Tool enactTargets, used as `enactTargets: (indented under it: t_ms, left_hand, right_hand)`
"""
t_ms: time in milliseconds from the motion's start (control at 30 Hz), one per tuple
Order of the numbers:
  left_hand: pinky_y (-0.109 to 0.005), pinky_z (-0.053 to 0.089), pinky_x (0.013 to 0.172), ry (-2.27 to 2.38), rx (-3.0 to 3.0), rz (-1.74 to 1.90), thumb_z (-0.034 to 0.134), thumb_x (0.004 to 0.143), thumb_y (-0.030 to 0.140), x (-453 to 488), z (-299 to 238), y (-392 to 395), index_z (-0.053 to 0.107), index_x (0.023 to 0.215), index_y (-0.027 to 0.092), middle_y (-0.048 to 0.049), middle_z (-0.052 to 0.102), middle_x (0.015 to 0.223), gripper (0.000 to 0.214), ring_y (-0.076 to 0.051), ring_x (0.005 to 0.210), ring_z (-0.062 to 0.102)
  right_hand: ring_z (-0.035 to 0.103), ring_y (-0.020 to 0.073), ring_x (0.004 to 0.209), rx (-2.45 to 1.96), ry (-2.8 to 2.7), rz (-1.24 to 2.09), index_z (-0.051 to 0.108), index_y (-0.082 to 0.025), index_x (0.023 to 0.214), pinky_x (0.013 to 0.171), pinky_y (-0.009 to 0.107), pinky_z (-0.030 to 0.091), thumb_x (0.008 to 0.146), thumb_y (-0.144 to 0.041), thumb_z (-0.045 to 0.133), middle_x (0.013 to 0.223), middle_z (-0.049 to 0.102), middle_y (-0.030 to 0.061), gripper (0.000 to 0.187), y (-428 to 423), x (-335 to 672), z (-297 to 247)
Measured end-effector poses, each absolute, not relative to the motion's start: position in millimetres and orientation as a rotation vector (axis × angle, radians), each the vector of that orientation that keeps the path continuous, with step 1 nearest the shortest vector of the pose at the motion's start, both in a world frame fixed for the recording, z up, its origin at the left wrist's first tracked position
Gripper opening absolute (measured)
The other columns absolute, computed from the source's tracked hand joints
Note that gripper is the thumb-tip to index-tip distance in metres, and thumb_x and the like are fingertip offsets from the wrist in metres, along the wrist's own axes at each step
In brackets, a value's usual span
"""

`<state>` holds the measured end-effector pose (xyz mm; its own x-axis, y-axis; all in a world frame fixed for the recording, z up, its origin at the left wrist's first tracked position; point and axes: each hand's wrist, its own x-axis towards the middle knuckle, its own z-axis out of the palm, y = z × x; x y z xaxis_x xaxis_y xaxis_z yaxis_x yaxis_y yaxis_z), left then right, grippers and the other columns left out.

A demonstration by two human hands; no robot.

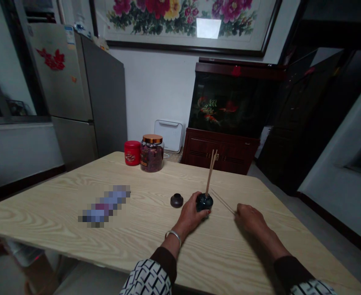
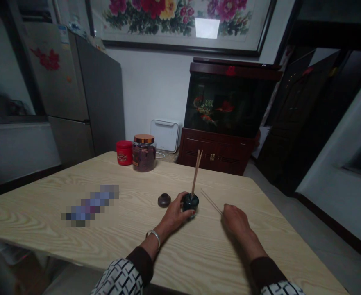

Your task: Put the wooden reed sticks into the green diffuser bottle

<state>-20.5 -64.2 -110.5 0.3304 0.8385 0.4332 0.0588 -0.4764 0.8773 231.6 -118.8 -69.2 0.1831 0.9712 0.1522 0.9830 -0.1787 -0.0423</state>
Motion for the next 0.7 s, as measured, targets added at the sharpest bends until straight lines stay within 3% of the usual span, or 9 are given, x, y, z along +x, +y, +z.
enactTargets:
  t_ms: [100,267,433,700]
  left_hand:
    - [-0.034,0.045,0.093,0.808,1.789,1.219,0.074,0.068,0.023,-21.2,-110.7,-64.1,0.046,0.129,0.023,-0.0062,0.062,0.118,0.067,-0.023,0.105,0.059]
    - [-0.035,0.045,0.094,0.813,1.777,1.227,0.075,0.068,0.024,-20.6,-112.0,-62.7,0.046,0.129,0.023,-0.0065,0.061,0.119,0.068,-0.023,0.107,0.058]
    - [-0.033,0.046,0.092,0.816,1.777,1.223,0.075,0.067,0.024,-18.4,-114.9,-60.3,0.046,0.128,0.023,-0.006,0.062,0.117,0.068,-0.021,0.103,0.059]
    - [-0.032,0.045,0.09,0.849,1.809,1.217,0.076,0.067,0.027,-19.6,-112.7,-61.4,0.047,0.127,0.024,-0.0047,0.062,0.115,0.068,-0.021,0.102,0.059]
  right_hand:
    - [0.063,0.0201,0.068,-2.023,-1.524,0.194,0.066,-0.017,0.078,0.059,0.028,0.04,0.074,-0.023,0.057,0.075,0.07,0.0088,0.011,-115.2,237.5,-57.2]
    - [0.063,0.0146,0.068,-1.336,-0.876,0.673,0.067,-0.016,0.097,0.052,0.022,0.044,0.064,-0.034,0.074,0.087,0.071,0.0078,0.039,-108.3,210.4,-24.3]
    - [0.065,0.0126,0.07,-1.081,-0.804,0.561,0.066,-0.017,0.089,0.052,0.018,0.046,0.063,-0.035,0.078,0.086,0.071,0.0055,0.034,-94.8,167.9,-3.8]
    - [0.065,0.0154,0.069,-1.115,-1.084,0.376,0.062,-0.017,0.088,0.054,0.023,0.048,0.072,-0.038,0.071,0.081,0.069,0.005,0.027,-84.1,147.8,-4.6]
